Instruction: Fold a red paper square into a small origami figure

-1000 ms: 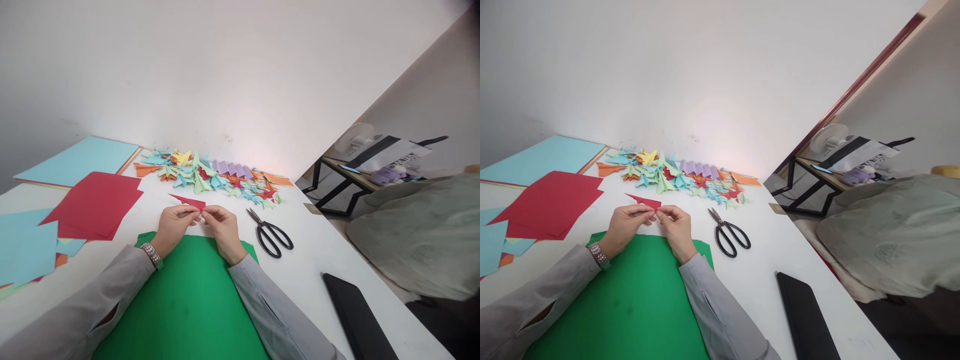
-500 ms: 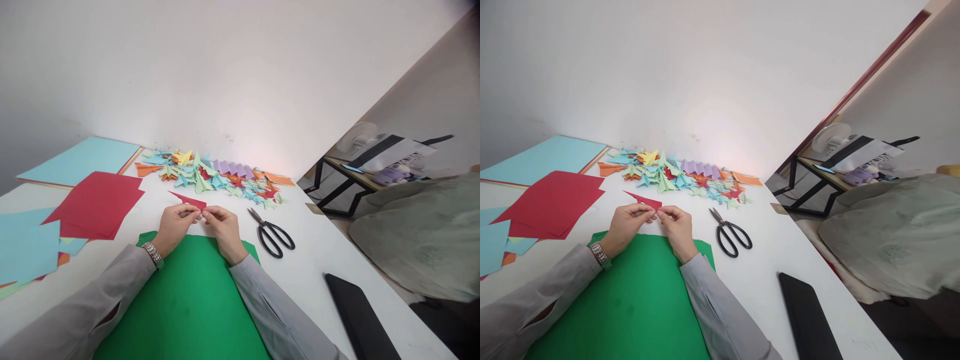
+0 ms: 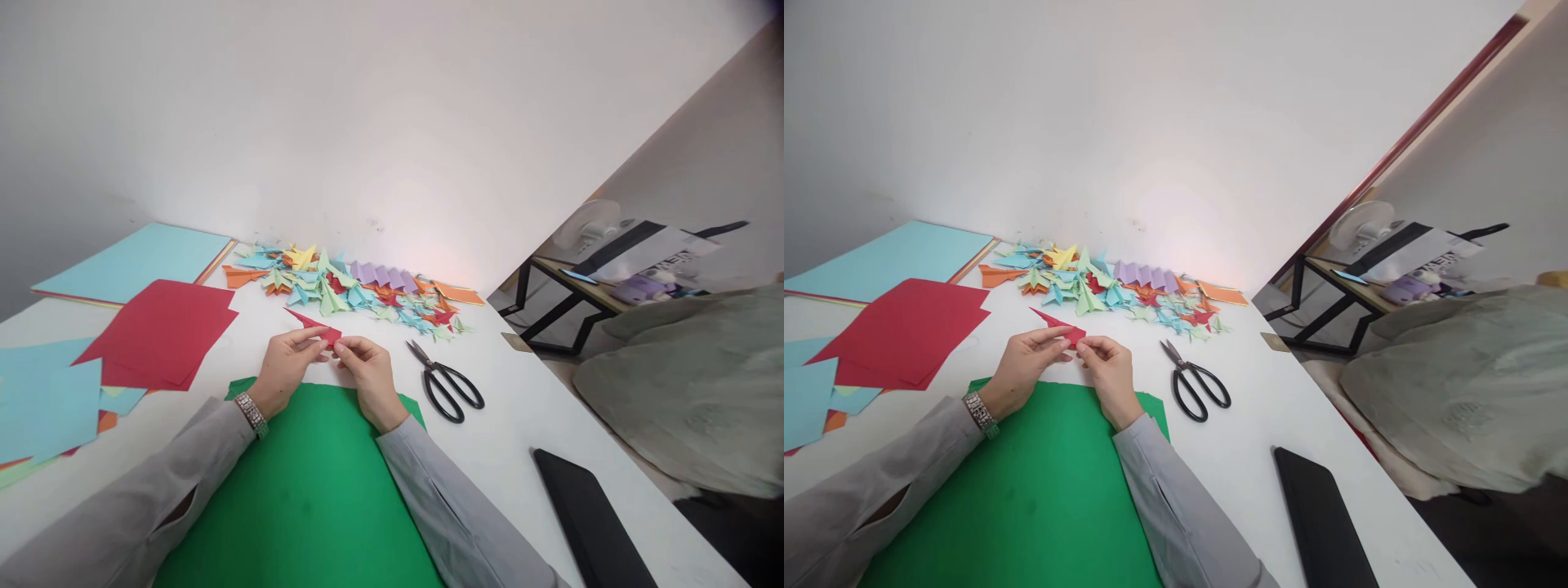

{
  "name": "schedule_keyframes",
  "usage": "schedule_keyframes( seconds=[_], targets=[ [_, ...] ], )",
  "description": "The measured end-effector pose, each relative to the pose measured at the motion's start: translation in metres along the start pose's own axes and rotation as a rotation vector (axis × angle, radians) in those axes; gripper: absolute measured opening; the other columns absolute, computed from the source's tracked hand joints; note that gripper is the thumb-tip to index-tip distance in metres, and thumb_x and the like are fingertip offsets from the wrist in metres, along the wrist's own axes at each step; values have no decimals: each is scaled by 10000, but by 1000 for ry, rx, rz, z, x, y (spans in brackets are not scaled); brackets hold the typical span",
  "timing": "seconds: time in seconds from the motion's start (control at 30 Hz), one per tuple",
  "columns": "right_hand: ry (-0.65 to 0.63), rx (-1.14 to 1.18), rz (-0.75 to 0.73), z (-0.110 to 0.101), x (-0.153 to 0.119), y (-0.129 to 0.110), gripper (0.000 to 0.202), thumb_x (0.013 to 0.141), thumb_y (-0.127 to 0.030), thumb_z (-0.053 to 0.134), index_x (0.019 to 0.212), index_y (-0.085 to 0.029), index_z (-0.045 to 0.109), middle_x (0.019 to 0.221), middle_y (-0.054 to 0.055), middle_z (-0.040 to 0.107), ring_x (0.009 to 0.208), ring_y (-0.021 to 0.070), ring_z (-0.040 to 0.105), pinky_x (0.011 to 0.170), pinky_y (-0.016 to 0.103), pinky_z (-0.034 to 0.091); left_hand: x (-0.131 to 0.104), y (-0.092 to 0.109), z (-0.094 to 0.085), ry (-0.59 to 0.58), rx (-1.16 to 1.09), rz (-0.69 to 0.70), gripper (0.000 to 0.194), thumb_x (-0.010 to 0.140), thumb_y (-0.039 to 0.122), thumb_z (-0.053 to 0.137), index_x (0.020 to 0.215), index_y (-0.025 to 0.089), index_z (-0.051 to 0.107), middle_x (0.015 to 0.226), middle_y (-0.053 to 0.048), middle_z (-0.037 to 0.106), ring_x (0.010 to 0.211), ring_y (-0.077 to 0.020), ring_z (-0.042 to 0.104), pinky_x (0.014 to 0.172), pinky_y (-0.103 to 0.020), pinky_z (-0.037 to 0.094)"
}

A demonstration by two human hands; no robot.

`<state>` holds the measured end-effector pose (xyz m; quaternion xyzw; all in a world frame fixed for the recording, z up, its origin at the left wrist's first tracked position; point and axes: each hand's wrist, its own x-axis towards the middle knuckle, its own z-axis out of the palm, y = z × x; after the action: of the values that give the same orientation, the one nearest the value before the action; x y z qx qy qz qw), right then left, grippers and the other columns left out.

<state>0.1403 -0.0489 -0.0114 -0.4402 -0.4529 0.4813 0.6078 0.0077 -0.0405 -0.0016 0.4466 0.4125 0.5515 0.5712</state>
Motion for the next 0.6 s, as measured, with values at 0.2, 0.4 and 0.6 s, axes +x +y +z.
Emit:
schedule_keyframes(
  seconds=[0.2, 0.4, 0.6],
  targets=[
    [-24, -25, -38, 0, -1, 1, 184, 612, -301, 771, 766, -216, 720, 733, 7, 695, 623, 137, 563, 595, 284, 456, 1, 0, -1, 51, 24, 2, 372, 620, 286, 777, 949, 119, 730, 828, -72, 754, 727, -196, 701, 744, -339, 578],
    [12, -19, -6, 0, 0, 1, 154, 601, -296, 769, 715, -208, 716, 684, 2, 682, 604, 134, 554, 582, 282, 452, -1, 2, 1, 63, 46, 0, 331, 622, 260, 773, 921, 122, 735, 790, -61, 755, 705, -191, 699, 724, -326, 575],
    [27, -20, 14, 1, 0, 0, 138, 599, -296, 761, 687, -202, 709, 641, -4, 665, 585, 133, 547, 573, 280, 452, -1, 3, 2, 54, 35, 17, 380, 567, 265, 809, 907, 114, 731, 755, -62, 751, 721, -199, 695, 738, -334, 573]
  ],
)
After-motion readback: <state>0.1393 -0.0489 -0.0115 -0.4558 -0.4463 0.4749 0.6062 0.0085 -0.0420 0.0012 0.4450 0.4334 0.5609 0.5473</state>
